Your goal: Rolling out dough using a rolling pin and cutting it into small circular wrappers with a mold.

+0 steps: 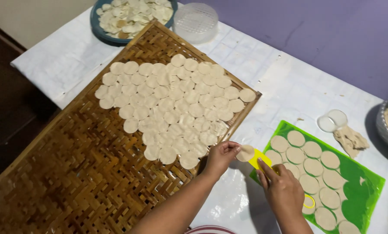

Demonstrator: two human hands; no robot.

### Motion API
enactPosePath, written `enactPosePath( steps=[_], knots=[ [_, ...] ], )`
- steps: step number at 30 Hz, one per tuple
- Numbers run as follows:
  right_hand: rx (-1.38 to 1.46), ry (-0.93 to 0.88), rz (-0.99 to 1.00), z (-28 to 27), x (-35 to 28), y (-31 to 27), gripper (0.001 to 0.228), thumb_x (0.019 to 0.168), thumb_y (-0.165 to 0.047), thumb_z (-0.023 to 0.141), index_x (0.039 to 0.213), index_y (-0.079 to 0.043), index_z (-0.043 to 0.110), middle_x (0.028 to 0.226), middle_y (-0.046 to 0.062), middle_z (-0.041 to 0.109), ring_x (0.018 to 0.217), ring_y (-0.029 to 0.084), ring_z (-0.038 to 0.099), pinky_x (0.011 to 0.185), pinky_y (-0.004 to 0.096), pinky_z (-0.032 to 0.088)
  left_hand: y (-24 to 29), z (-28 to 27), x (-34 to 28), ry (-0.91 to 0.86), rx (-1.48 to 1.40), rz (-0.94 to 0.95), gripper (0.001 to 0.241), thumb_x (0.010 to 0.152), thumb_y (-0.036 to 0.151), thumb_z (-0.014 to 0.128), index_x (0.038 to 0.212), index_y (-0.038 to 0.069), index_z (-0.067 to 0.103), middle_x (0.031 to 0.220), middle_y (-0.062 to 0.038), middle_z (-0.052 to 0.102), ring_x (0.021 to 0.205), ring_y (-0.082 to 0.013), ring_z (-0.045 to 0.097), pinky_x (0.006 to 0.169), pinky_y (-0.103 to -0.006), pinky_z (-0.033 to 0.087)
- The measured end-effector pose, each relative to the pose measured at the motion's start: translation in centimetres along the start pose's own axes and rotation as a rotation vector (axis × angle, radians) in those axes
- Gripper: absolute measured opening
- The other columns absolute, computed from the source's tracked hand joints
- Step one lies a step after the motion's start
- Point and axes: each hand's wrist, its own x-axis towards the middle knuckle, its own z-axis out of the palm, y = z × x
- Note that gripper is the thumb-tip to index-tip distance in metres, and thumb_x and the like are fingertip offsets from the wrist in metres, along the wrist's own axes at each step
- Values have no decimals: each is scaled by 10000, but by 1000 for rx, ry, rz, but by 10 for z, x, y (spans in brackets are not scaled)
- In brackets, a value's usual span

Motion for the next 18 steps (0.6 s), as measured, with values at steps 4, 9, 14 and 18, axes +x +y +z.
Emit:
enactPosePath(
  steps=[4, 9, 14, 18],
  knots=[
    [-8, -79, 72, 9, 4, -6, 309, 857, -407, 732, 1158, -363, 787, 896, -22, 711, 787, 205, 705, 663, 380, 564, 32, -39, 13, 115, 58, 225, 148, 963, 77, 735, 1090, 1, 730, 990, -29, 754, 869, -58, 669, 761, -197, 552],
    [-28, -140, 133, 48, -4, 23, 336, 856, -426, 727, 1188, -391, 770, 906, -28, 729, 773, 184, 731, 678, 360, 592, 118, -135, 50, 392, 311, 293, 143, 956, 111, 722, 1082, 55, 758, 863, -2, 726, 719, -60, 612, 628, -195, 504],
    [126, -163, 54, 144, -25, 108, 390, 803, -363, 782, 1192, -354, 760, 818, 52, 722, 672, 191, 739, 650, 350, 617, 182, -204, 108, 636, 605, 552, 135, 943, 109, 735, 1058, 54, 780, 847, -6, 763, 712, -71, 647, 645, -219, 531],
    [243, -86, -34, 218, -51, 153, 420, 749, -286, 844, 1162, -304, 772, 694, 120, 699, 595, 205, 718, 597, 345, 619, 226, -216, 147, 559, 690, 567, 148, 924, 149, 754, 1044, 65, 776, 867, -36, 775, 735, -97, 694, 671, -247, 556]
  ],
)
